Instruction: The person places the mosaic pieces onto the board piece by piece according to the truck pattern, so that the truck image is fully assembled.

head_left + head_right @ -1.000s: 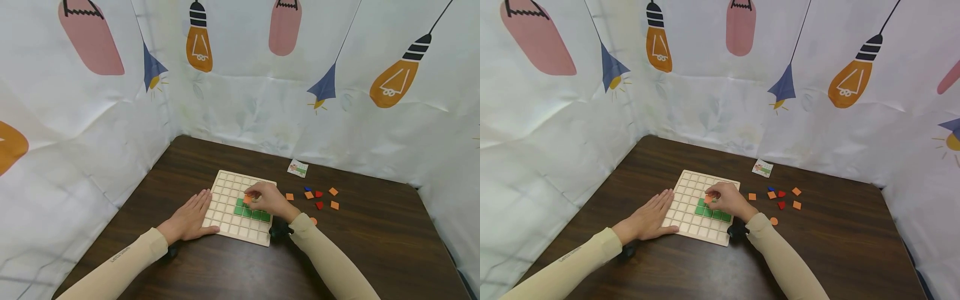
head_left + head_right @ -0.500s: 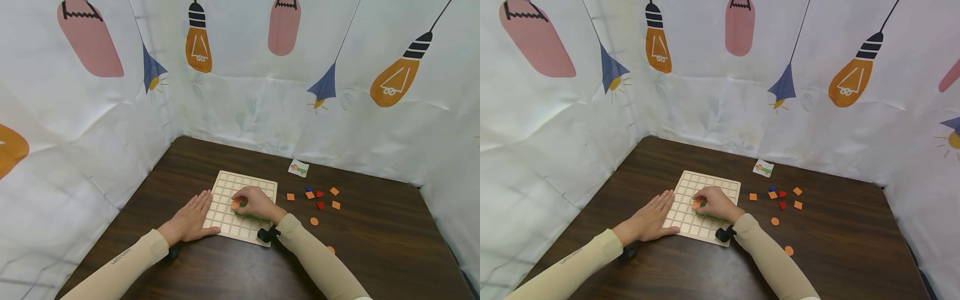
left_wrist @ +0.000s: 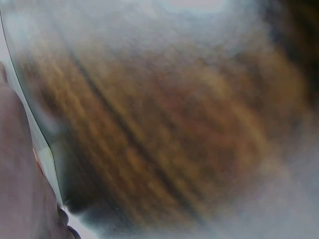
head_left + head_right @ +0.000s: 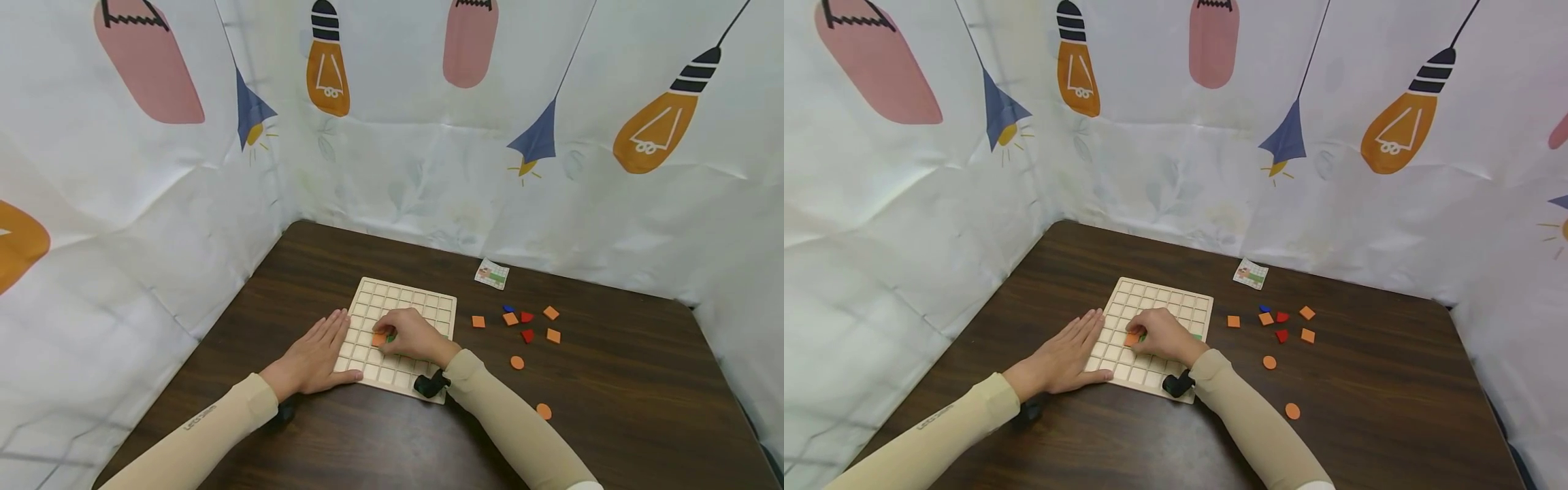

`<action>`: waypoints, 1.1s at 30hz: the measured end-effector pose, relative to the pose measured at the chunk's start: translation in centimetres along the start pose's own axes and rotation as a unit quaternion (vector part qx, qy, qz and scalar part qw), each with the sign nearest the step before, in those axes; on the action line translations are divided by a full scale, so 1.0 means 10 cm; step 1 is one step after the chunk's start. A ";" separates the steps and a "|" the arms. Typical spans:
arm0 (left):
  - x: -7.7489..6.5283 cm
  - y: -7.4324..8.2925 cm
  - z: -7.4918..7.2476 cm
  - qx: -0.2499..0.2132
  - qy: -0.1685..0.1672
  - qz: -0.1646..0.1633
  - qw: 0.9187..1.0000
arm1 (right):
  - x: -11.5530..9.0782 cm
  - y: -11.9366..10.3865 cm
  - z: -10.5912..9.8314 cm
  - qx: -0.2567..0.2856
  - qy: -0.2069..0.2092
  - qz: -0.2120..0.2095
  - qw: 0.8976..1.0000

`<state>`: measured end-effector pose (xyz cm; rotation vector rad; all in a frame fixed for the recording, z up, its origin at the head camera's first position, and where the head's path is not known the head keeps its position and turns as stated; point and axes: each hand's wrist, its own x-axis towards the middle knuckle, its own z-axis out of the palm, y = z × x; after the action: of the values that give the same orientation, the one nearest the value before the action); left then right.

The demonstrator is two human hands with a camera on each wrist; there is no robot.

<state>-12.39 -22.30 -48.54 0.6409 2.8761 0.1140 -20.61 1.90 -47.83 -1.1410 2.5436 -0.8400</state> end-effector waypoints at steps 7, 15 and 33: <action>0.01 0.01 -0.01 0.005 0.002 0.003 1.000 | 0.00 0.00 -0.01 -0.009 -0.001 0.002 1.000; 0.01 0.02 -0.02 0.005 0.002 0.001 1.000 | -0.02 0.01 -0.02 -0.003 -0.003 0.008 1.000; -0.01 0.03 -0.03 -0.008 -0.001 -0.002 1.000 | -0.23 0.16 -0.18 0.055 0.026 0.029 0.998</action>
<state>-12.25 -22.03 -48.19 0.6318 2.8713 0.1353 -20.78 5.23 -47.40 -1.0209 2.5228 -0.9954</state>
